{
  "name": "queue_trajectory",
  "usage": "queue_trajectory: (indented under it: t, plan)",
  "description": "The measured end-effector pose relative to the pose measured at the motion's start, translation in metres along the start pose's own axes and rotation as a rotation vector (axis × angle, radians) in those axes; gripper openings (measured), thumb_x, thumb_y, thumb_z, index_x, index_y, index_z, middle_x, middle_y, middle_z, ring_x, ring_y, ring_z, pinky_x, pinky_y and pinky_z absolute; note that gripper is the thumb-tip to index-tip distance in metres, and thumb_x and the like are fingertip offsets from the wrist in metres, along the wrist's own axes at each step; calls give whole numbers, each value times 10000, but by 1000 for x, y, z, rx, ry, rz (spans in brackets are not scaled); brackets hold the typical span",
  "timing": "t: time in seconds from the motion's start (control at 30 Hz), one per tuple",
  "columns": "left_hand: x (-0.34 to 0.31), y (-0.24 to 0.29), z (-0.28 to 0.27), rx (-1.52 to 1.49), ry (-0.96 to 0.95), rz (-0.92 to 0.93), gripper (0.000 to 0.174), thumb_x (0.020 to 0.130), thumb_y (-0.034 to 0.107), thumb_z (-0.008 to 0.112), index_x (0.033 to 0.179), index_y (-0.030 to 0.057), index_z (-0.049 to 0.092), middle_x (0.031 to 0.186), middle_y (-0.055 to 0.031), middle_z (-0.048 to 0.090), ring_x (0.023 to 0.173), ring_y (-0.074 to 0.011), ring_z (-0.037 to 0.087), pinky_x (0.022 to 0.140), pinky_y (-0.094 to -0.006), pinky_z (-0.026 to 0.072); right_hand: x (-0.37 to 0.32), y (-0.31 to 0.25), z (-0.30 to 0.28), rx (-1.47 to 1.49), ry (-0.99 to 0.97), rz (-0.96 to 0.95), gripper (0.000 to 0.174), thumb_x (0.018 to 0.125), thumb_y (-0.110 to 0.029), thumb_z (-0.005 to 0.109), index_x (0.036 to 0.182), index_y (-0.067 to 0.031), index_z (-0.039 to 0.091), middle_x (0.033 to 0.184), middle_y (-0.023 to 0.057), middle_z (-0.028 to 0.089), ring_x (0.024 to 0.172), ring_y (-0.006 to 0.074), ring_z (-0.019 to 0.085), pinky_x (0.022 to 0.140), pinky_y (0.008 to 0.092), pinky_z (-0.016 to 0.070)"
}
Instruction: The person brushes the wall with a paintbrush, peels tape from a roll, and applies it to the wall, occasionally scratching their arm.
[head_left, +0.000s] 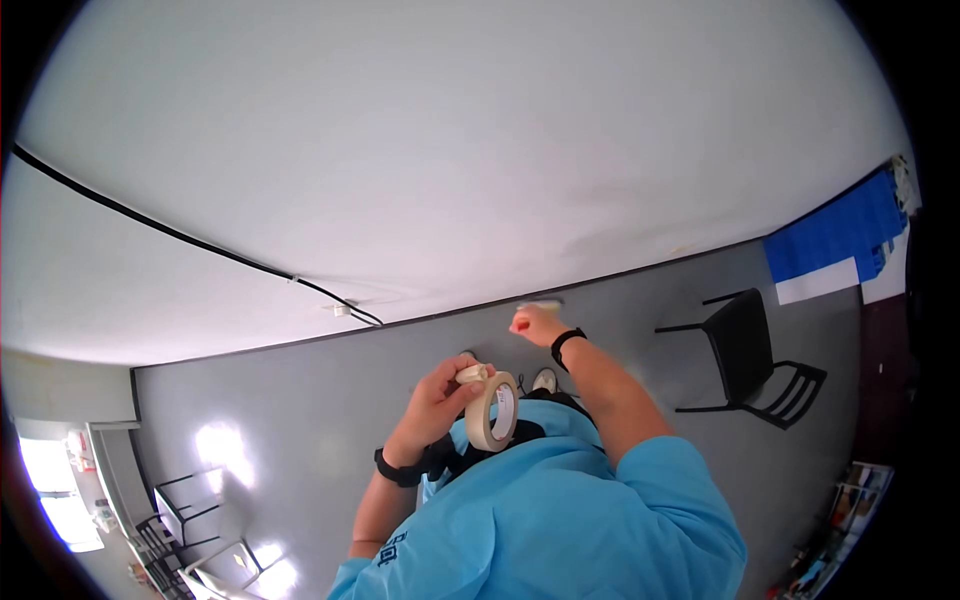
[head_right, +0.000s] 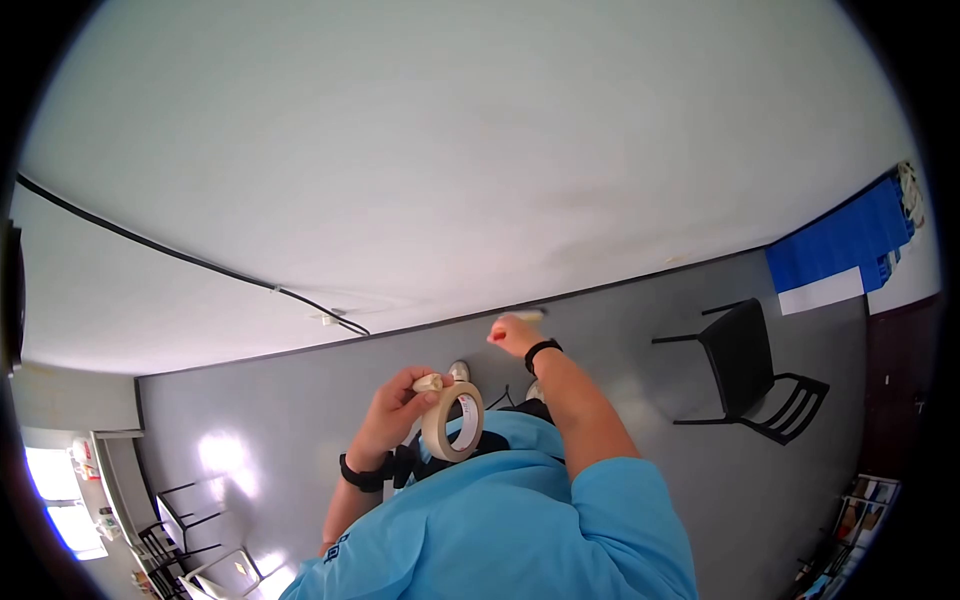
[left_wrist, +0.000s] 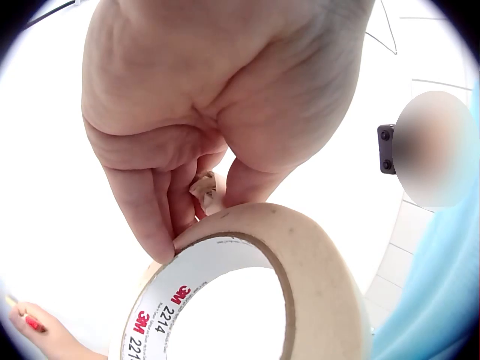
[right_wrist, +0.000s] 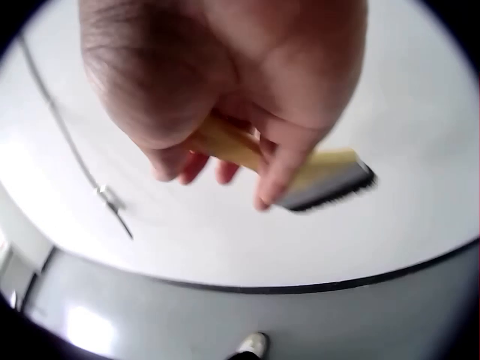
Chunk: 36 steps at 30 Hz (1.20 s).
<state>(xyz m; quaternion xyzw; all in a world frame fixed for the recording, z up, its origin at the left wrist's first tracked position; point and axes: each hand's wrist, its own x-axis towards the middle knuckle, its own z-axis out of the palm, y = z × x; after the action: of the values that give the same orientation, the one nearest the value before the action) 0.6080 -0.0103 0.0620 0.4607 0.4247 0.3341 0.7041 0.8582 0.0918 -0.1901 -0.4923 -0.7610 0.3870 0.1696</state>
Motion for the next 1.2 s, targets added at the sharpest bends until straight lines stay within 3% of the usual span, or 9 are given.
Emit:
queue_trajectory:
  t: [0.03,0.2,0.3,0.4,0.6,0.77,0.87,1.03,1.2]
  plan:
    - [1,-1,-1,-18,3,3,288,955,73,578,1218,-25,513,1162,-91,635,1047,-146,599,918,-283,498,-2,1,-8,62,-107,361,304,905,-362,616,896,-62,665,911,146,661,878,334,611,777,403,486]
    - [5,-4,-4,-23,15,7,297,959,72,569,1231,-31,510,1175,-104,633,1070,-164,602,929,-291,498,-20,-25,-42,227,-101,416,339,906,-398,606,936,-63,653,865,137,662,829,317,613,751,402,482]
    - [5,-1,-1,-15,60,45,281,967,88,558,1221,-24,514,1165,-104,635,1062,-163,601,925,-291,492,-30,-55,-61,216,-8,326,348,904,-401,606,904,-55,641,838,110,654,802,304,601,731,392,477]
    - [13,9,-10,58,149,133,253,982,142,548,1187,-5,527,1124,-94,643,1022,-142,600,899,-280,482,-34,-94,-75,-79,243,-8,296,908,-351,601,874,-58,627,815,89,640,806,290,589,714,386,468]
    - [30,25,-20,0,269,283,275,986,154,554,1199,-18,526,1133,-104,650,1041,-156,606,919,-285,484,-53,-174,-116,452,275,-142,104,869,-130,624,942,-55,634,924,82,647,939,285,592,803,361,491]
    - [43,26,-22,-65,390,364,286,1005,205,525,1194,-8,515,1128,-113,646,1058,-168,600,946,-297,467,-77,-228,-141,249,228,-482,378,797,-230,783,1111,-68,651,1095,100,621,951,276,603,798,338,501]
    - [50,31,-23,-121,405,393,258,1019,208,490,1172,0,507,1129,-117,635,1092,-185,591,971,-314,456,-85,-233,-130,246,130,-478,578,755,-391,791,1218,-101,602,1271,70,561,1022,266,596,860,330,494]
    - [51,34,-18,-217,285,412,230,1022,189,480,1159,6,496,1106,-115,627,1141,-236,585,1004,-357,445,-85,-245,-120,142,189,-421,556,777,-392,773,1220,-105,595,1317,43,542,924,242,630,770,311,519]
    - [50,36,-19,-256,247,442,204,1013,165,498,1133,0,490,1083,-118,630,1109,-244,605,986,-363,463,-89,-251,-116,137,202,-366,368,704,-249,836,1000,-94,682,1064,56,661,851,258,657,745,321,546]
